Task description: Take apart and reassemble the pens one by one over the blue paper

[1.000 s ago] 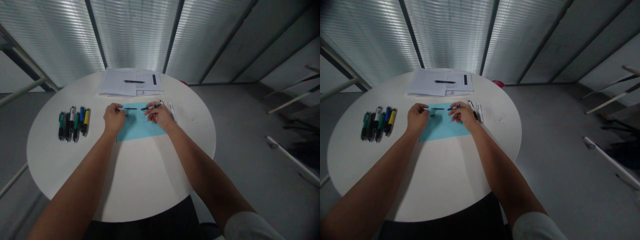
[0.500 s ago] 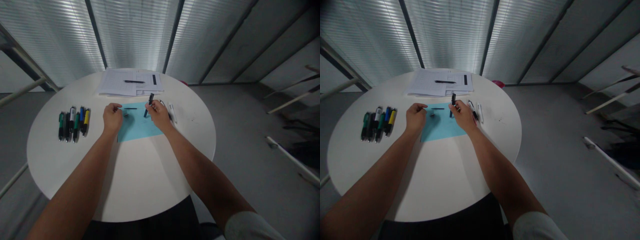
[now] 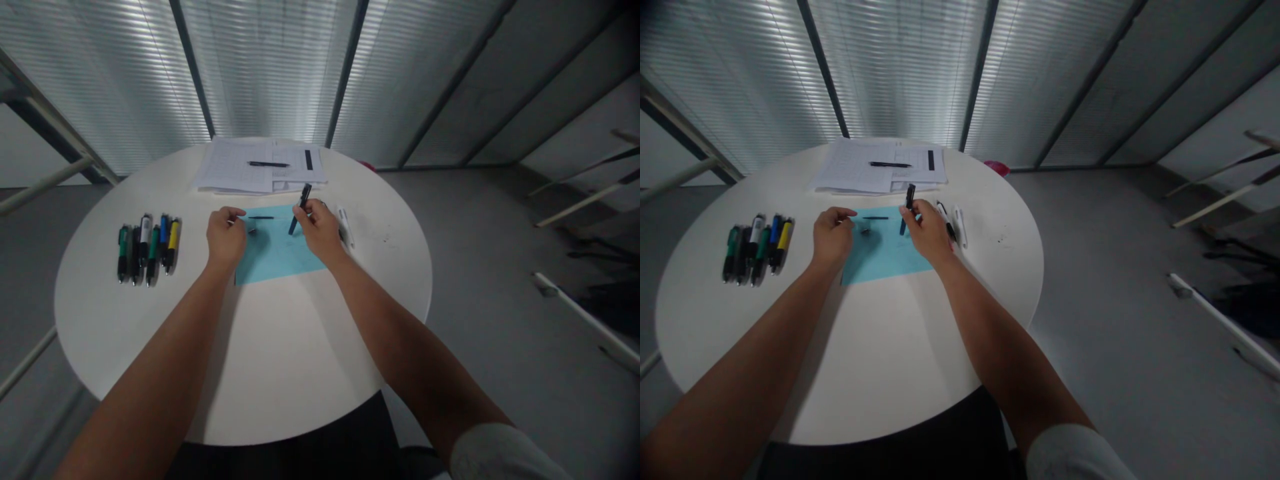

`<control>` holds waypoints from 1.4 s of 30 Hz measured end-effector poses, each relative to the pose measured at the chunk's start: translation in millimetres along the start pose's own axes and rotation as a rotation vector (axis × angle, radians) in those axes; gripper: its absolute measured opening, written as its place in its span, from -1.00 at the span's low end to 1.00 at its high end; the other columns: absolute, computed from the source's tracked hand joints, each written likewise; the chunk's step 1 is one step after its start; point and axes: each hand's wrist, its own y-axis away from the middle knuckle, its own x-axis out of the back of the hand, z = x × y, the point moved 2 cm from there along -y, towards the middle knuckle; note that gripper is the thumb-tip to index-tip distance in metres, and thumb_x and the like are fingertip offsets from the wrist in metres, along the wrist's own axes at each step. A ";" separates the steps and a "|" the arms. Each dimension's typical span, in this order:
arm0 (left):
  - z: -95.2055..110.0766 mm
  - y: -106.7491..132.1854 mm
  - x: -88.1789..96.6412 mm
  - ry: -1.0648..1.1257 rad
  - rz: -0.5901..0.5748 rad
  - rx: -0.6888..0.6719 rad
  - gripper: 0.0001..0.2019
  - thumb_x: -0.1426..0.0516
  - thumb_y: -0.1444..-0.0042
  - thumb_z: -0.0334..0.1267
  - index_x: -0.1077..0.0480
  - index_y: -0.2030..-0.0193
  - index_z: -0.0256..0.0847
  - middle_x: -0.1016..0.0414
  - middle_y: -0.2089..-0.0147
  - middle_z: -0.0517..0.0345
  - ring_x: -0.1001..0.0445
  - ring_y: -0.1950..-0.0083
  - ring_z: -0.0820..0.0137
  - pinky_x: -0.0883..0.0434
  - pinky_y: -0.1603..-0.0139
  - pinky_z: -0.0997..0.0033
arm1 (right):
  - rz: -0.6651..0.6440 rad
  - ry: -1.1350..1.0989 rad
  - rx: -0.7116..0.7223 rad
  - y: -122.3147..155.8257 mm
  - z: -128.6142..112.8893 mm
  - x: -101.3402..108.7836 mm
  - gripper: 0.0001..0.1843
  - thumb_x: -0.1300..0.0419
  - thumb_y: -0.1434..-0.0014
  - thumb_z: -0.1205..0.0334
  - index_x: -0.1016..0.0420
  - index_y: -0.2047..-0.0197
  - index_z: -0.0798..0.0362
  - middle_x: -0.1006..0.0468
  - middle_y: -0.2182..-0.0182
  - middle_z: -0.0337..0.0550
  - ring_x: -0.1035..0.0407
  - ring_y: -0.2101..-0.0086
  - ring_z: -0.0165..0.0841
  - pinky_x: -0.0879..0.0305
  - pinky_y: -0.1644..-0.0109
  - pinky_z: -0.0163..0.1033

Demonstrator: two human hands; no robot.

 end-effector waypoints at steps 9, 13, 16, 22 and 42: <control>13.2 5.4 -0.3 -0.242 -0.088 -0.054 -0.79 -0.11 -0.02 -0.38 -0.49 0.20 -0.17 -0.43 0.18 0.08 -0.39 0.18 0.30 -0.27 0.05 0.21 | -0.015 -0.364 -0.249 -1.4 7.1 -4.8 -0.56 -0.24 -0.15 -0.12 -0.24 0.03 -0.10 -0.42 0.36 -0.34 -0.33 0.54 -0.52 -0.18 0.57 -0.43; 17.3 9.9 -2.4 -0.392 -0.146 -0.106 -0.78 -0.13 0.01 -0.35 -0.52 0.20 -0.15 -0.47 0.16 0.02 -0.43 0.08 0.13 -0.25 -0.02 0.05 | -0.066 -0.463 -0.242 -1.8 8.0 -8.8 -0.56 -0.28 -0.10 -0.08 -0.22 0.09 -0.09 -0.45 0.32 -0.31 -0.42 0.45 -0.51 -0.29 0.51 -0.45; 17.7 12.8 -4.7 -0.449 -0.177 -0.155 -0.81 -0.14 0.01 -0.31 -0.53 0.25 -0.14 -0.49 0.19 -0.04 -0.42 0.01 -0.01 -0.24 -0.05 -0.06 | -0.069 -0.479 -0.237 -2.3 9.8 -9.9 -0.58 -0.28 -0.11 -0.04 -0.23 0.07 -0.07 -0.46 0.36 -0.31 -0.44 0.39 -0.46 -0.33 0.46 -0.42; 13.9 11.6 -7.7 -0.444 -0.192 -0.186 -0.84 -0.13 -0.06 -0.26 -0.52 0.25 -0.14 -0.52 0.16 -0.07 -0.41 -0.01 -0.05 -0.22 -0.08 -0.13 | -0.064 -0.237 -0.208 0.7 11.4 -7.0 -0.33 -0.30 -0.11 0.13 -0.16 -0.25 -0.08 -0.42 0.51 -0.39 -0.31 0.50 -0.41 -0.31 0.33 -0.26; 23.1 21.6 -15.9 -0.102 -0.382 -0.430 -0.82 -0.13 -0.15 -0.25 -0.42 0.09 -0.14 -0.55 0.17 0.04 -0.48 0.15 0.29 -0.42 0.03 0.24 | -0.357 0.390 0.121 5.6 -6.2 -11.6 -0.63 -0.04 -0.36 -0.04 -0.60 0.18 -0.04 -0.57 0.39 -0.17 -0.34 0.31 -0.30 -0.11 0.10 -0.18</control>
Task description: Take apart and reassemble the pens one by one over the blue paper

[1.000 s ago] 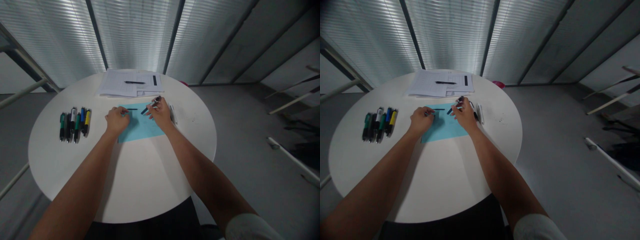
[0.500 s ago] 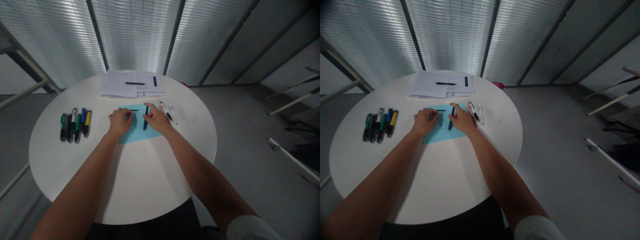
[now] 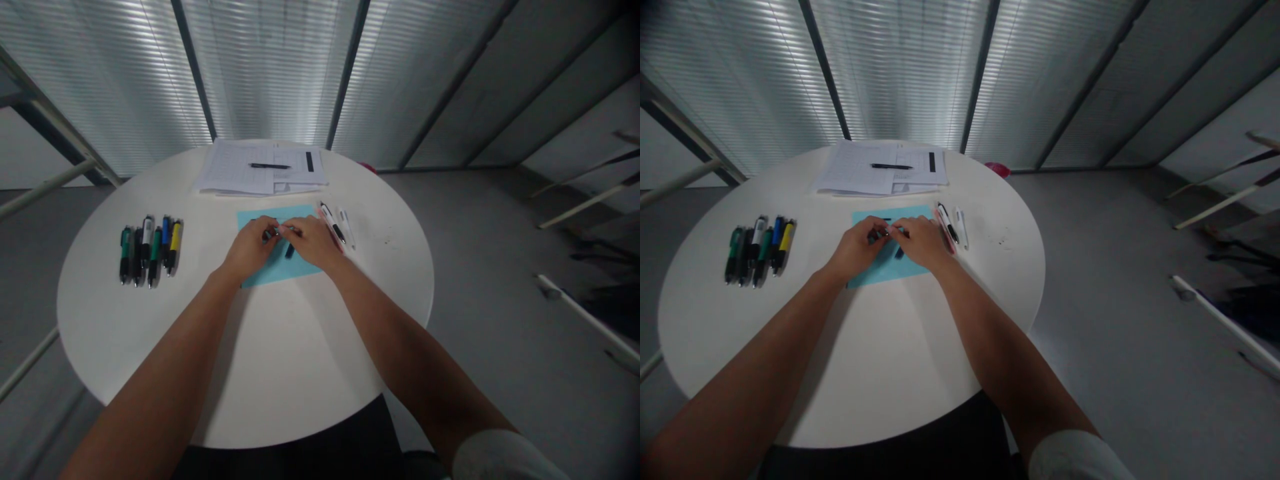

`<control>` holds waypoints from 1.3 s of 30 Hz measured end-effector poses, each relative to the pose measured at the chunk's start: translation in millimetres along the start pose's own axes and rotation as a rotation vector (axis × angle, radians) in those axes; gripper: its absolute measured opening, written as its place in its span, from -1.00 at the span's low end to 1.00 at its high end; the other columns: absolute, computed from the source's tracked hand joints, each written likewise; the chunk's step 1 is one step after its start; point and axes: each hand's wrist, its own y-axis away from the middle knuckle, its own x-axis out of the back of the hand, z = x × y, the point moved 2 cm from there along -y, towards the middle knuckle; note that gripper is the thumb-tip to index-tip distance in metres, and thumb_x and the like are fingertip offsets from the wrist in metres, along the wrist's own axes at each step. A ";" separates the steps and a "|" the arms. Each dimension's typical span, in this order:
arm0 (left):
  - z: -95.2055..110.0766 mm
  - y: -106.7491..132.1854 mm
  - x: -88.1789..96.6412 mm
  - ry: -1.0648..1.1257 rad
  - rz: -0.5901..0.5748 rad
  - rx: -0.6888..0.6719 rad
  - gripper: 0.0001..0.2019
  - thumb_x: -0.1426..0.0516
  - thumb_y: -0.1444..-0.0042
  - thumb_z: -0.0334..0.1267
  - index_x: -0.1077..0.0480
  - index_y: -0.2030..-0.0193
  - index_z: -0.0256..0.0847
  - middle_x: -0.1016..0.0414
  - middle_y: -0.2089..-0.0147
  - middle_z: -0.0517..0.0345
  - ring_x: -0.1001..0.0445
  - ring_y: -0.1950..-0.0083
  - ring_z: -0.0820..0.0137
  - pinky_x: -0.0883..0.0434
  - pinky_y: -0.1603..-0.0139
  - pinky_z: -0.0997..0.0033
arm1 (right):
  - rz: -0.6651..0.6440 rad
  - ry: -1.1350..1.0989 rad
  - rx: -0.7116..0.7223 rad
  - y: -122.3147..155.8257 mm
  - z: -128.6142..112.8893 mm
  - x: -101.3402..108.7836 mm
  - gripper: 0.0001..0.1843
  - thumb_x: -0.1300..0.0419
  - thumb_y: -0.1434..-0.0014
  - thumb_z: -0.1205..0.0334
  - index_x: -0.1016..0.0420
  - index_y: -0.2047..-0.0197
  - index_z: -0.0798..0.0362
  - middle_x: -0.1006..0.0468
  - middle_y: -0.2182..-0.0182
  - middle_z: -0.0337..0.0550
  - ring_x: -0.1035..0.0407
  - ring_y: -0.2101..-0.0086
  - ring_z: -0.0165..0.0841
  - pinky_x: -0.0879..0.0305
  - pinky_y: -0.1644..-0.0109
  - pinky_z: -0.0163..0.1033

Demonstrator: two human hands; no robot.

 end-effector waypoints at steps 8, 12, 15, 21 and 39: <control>-0.5 -0.1 -0.7 0.096 0.018 0.077 -0.85 -0.18 -0.10 -0.23 -0.42 0.17 -0.13 -0.55 0.20 0.08 -0.51 0.16 0.32 -0.44 0.04 0.24 | -0.057 0.000 0.018 -0.7 -0.8 -2.2 -0.56 0.03 -0.40 -0.01 -0.52 0.36 0.02 -0.55 0.41 -0.16 -0.34 0.25 -0.26 -0.03 0.14 -0.19; -6.8 -2.2 -3.1 0.202 0.077 0.071 -0.86 -0.21 -0.06 -0.24 -0.43 0.21 -0.14 -0.56 0.25 0.12 -0.52 0.21 0.34 -0.46 0.09 0.27 | -0.038 0.020 0.014 1.4 -5.3 -1.0 -0.61 0.05 -0.42 0.06 -0.50 0.27 0.03 -0.57 0.31 -0.13 -0.33 0.20 -0.25 -0.01 0.13 -0.18; -8.3 -3.4 -2.9 0.247 0.082 0.071 -0.88 -0.21 -0.06 -0.24 -0.45 0.24 -0.15 -0.56 0.28 0.13 -0.53 0.23 0.34 -0.46 0.10 0.28 | -0.029 0.024 -0.011 2.3 -7.4 -1.1 -0.65 0.06 -0.42 0.09 -0.46 0.25 0.03 -0.56 0.26 -0.12 -0.32 0.18 -0.25 0.00 0.12 -0.18; -13.6 -3.9 5.0 0.174 0.120 0.080 -0.89 -0.19 -0.08 -0.21 -0.50 0.29 -0.16 -0.57 0.30 0.10 -0.51 0.24 0.30 -0.43 0.11 0.24 | 0.100 -0.093 -0.076 -2.3 7.0 2.1 -0.69 0.05 -0.41 0.11 -0.43 0.26 0.01 -0.55 0.24 -0.15 -0.32 0.18 -0.27 -0.07 -0.01 -0.14; -20.5 -6.2 7.8 0.165 0.181 0.172 -0.81 -0.15 -0.10 -0.21 -0.56 0.19 -0.15 -0.56 0.25 0.06 -0.46 0.26 0.31 -0.39 0.15 0.22 | 0.073 -0.039 -0.039 -1.1 11.7 -2.7 -0.81 -0.16 -0.27 0.28 -0.57 0.09 -0.04 -0.56 0.16 -0.12 -0.36 0.08 -0.25 -0.09 -0.18 -0.02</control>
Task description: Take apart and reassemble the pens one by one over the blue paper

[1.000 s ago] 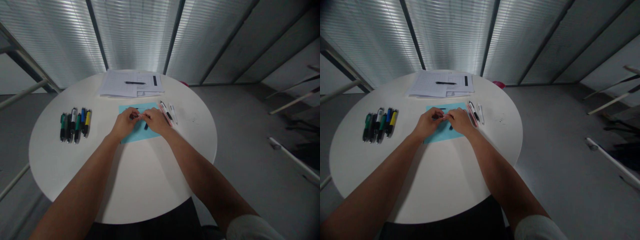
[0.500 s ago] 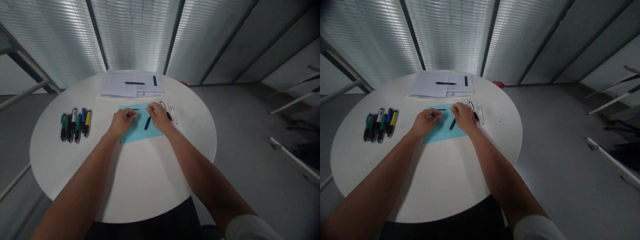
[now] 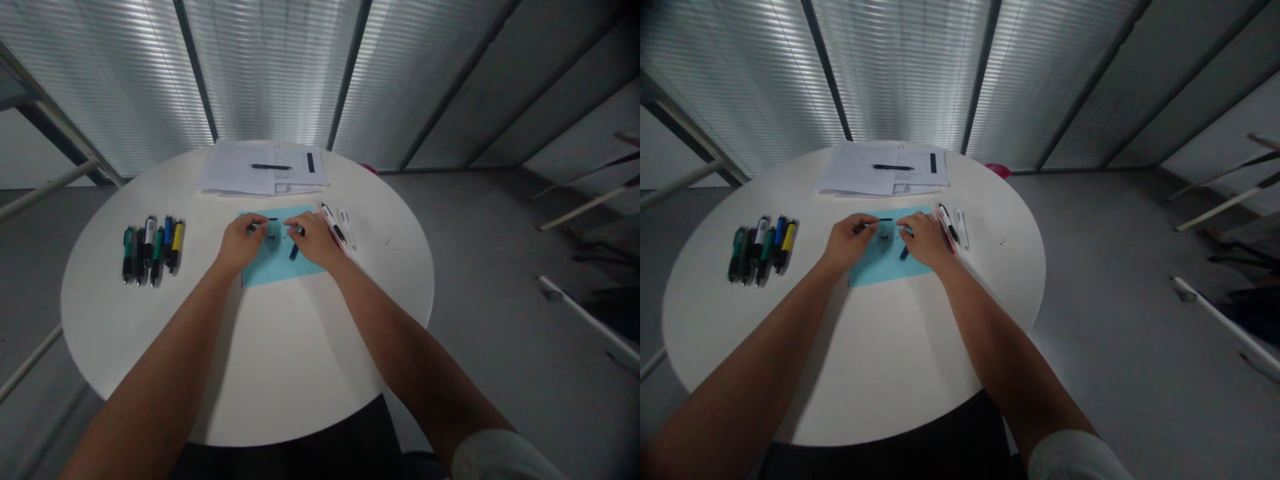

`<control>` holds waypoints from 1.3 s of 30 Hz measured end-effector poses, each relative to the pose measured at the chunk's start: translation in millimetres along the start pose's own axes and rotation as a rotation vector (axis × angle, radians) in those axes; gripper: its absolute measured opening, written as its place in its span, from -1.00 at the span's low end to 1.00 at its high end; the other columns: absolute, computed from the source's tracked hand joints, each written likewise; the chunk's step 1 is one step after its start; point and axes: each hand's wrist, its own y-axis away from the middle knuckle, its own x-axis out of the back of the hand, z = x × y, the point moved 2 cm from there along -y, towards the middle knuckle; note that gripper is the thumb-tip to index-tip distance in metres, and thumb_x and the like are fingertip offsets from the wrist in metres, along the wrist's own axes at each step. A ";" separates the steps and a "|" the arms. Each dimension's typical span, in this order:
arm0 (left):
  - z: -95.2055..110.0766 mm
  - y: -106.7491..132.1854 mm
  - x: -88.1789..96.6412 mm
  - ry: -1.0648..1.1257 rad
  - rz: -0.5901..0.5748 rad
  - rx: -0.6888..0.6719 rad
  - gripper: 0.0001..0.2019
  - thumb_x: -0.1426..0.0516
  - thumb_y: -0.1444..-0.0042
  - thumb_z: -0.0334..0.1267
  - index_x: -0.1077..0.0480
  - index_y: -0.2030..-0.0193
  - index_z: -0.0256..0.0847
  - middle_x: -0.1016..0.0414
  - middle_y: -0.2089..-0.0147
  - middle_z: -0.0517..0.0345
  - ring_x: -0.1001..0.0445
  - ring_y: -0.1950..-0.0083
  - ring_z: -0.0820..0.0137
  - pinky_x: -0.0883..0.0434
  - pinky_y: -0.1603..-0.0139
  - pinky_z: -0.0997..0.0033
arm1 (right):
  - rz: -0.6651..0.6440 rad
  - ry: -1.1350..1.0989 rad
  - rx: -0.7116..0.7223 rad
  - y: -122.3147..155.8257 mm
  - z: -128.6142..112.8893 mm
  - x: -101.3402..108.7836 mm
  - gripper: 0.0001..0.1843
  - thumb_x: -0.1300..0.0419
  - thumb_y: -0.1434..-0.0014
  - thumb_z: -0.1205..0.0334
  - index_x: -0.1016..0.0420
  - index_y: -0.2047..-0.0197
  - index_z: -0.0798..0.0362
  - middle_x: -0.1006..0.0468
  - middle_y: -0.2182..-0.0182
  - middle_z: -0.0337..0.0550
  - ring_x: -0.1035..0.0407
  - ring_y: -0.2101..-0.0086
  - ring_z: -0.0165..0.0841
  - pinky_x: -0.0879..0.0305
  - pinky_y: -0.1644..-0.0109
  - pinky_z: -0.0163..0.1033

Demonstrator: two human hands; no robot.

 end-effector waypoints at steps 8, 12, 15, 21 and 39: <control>-12.8 -11.0 12.0 0.715 0.353 0.312 -0.88 -0.18 0.16 -0.42 -0.47 0.42 -0.16 -0.37 0.51 0.23 -0.33 0.52 0.52 -0.31 0.44 0.48 | 0.232 -0.388 -0.188 -8.7 23.9 -2.1 -0.78 -0.06 -0.23 0.22 -0.54 0.21 0.01 -0.53 0.26 -0.19 -0.38 0.22 -0.33 -0.28 0.04 -0.17; -13.3 -12.7 17.0 0.911 0.411 0.391 -0.86 -0.16 0.25 -0.49 -0.44 0.49 -0.20 -0.31 0.56 0.22 -0.28 0.54 0.54 -0.33 0.47 0.52 | 0.268 -0.510 -0.282 -10.1 29.1 -2.9 -0.79 -0.06 -0.19 0.19 -0.52 0.26 0.00 -0.51 0.36 -0.24 -0.37 0.30 -0.35 -0.28 0.12 -0.19; -13.0 -13.1 18.6 0.958 0.436 0.436 -0.86 -0.16 0.26 -0.50 -0.42 0.50 -0.21 -0.30 0.56 0.21 -0.28 0.53 0.54 -0.35 0.48 0.54 | 0.285 -0.540 -0.313 -10.3 27.6 -1.7 -0.81 -0.06 -0.17 0.20 -0.51 0.28 0.00 -0.50 0.39 -0.27 -0.35 0.34 -0.37 -0.28 0.14 -0.20; -12.1 -13.6 18.9 0.982 0.444 0.472 -0.86 -0.16 0.22 -0.52 -0.40 0.49 -0.22 -0.30 0.55 0.19 -0.30 0.53 0.53 -0.36 0.49 0.54 | 0.277 -0.511 -0.279 -10.5 28.1 -3.8 -0.82 -0.08 -0.15 0.21 -0.51 0.28 0.00 -0.51 0.33 -0.23 -0.37 0.25 -0.34 -0.30 0.10 -0.17; -6.8 -12.2 16.5 0.911 0.418 0.416 -0.85 -0.14 0.28 -0.50 -0.41 0.51 -0.21 -0.31 0.56 0.22 -0.29 0.56 0.53 -0.29 0.51 0.52 | -0.045 -0.019 0.022 5.1 -1.6 0.6 -0.57 -0.07 0.11 0.60 -0.61 0.35 -0.06 -0.55 0.22 -0.21 -0.32 0.08 -0.23 0.08 -0.27 0.11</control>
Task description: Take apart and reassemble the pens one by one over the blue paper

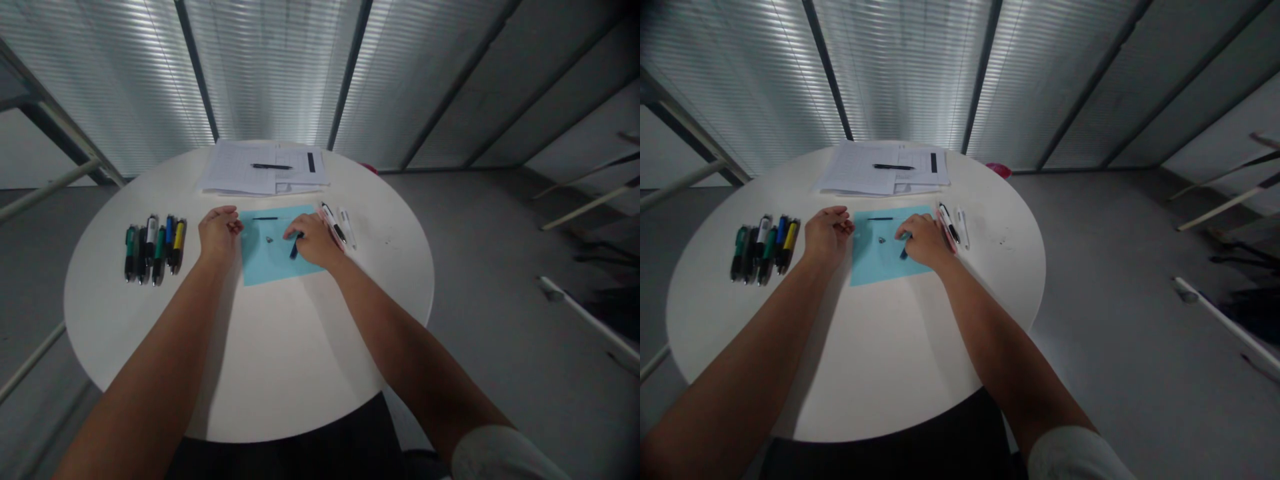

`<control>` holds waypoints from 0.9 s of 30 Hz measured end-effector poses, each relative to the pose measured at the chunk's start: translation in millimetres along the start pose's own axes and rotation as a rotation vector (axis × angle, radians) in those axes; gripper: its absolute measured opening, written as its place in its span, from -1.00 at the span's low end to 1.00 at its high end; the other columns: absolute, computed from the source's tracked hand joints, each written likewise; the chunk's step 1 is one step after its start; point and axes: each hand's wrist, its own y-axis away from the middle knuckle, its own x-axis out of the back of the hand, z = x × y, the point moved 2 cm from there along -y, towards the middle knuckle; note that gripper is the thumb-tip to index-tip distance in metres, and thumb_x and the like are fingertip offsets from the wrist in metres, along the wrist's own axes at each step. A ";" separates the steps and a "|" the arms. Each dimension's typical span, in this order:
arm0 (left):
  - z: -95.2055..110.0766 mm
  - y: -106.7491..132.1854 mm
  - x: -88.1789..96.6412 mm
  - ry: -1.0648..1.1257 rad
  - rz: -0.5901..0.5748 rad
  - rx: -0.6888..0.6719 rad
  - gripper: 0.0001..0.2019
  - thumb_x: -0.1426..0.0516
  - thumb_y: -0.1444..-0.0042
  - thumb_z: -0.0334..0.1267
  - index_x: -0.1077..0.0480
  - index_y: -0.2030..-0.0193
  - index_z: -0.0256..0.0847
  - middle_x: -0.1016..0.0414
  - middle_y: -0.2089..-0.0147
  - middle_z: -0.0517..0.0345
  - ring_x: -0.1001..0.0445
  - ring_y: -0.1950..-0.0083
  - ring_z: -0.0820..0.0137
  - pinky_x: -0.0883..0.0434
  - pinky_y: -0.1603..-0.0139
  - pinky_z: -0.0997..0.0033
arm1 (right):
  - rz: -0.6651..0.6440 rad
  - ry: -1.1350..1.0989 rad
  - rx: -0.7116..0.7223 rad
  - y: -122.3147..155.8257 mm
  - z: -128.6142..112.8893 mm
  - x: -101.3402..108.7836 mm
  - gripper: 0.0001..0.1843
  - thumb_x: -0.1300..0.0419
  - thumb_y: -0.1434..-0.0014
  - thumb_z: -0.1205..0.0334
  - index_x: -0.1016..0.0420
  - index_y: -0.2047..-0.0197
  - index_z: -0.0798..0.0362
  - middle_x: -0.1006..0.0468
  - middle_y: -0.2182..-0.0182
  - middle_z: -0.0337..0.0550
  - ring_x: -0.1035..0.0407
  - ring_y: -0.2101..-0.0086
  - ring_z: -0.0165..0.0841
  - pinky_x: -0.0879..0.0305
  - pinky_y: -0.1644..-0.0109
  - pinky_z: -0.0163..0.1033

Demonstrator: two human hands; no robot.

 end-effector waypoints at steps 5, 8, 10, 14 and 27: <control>-1.8 -1.6 1.8 -0.018 -0.017 -0.008 -0.86 -0.16 0.26 -0.48 -0.40 0.50 -0.20 -0.30 0.56 0.22 -0.30 0.56 0.53 -0.30 0.50 0.49 | -0.074 0.122 -0.012 3.6 -4.8 -0.1 -0.70 -0.13 0.02 0.54 -0.57 0.43 -0.06 -0.55 0.16 -0.20 -0.25 0.03 -0.18 0.02 -0.18 0.07; -1.7 -1.4 1.9 -0.023 -0.015 -0.012 -0.86 -0.16 0.24 -0.49 -0.38 0.50 -0.19 -0.33 0.53 0.21 -0.31 0.55 0.54 -0.30 0.49 0.48 | -0.082 0.149 -0.030 3.2 -5.5 0.1 -0.75 -0.14 -0.05 0.48 -0.55 0.46 -0.04 -0.53 0.15 -0.18 -0.23 0.02 -0.17 0.01 -0.16 0.06; -1.5 -1.1 1.7 -0.026 -0.009 -0.012 -0.86 -0.16 0.24 -0.49 -0.37 0.50 -0.19 -0.35 0.51 0.20 -0.30 0.56 0.54 -0.30 0.49 0.48 | -0.087 0.153 -0.034 3.0 -6.1 0.3 -0.76 -0.13 -0.08 0.46 -0.54 0.45 -0.04 -0.53 0.15 -0.17 -0.22 0.02 -0.17 0.01 -0.15 0.06; -1.7 -1.5 1.4 -0.025 -0.018 -0.020 -0.86 -0.15 0.25 -0.49 -0.38 0.50 -0.19 -0.32 0.54 0.22 -0.30 0.56 0.53 -0.29 0.50 0.49 | -0.108 0.163 -0.003 3.9 -8.1 1.4 -0.73 -0.09 -0.07 0.49 -0.53 0.43 -0.04 -0.51 0.13 -0.18 -0.21 0.02 -0.18 0.03 -0.15 0.05; -0.7 -0.7 1.3 -0.013 -0.019 -0.008 -0.85 -0.15 0.29 -0.48 -0.41 0.52 -0.18 -0.31 0.56 0.22 -0.28 0.55 0.53 -0.30 0.49 0.51 | 0.002 -0.015 0.014 1.6 -10.2 13.3 -0.68 0.06 0.00 0.52 -0.38 0.30 -0.02 -0.49 0.23 -0.16 -0.30 0.13 -0.25 -0.04 -0.19 -0.04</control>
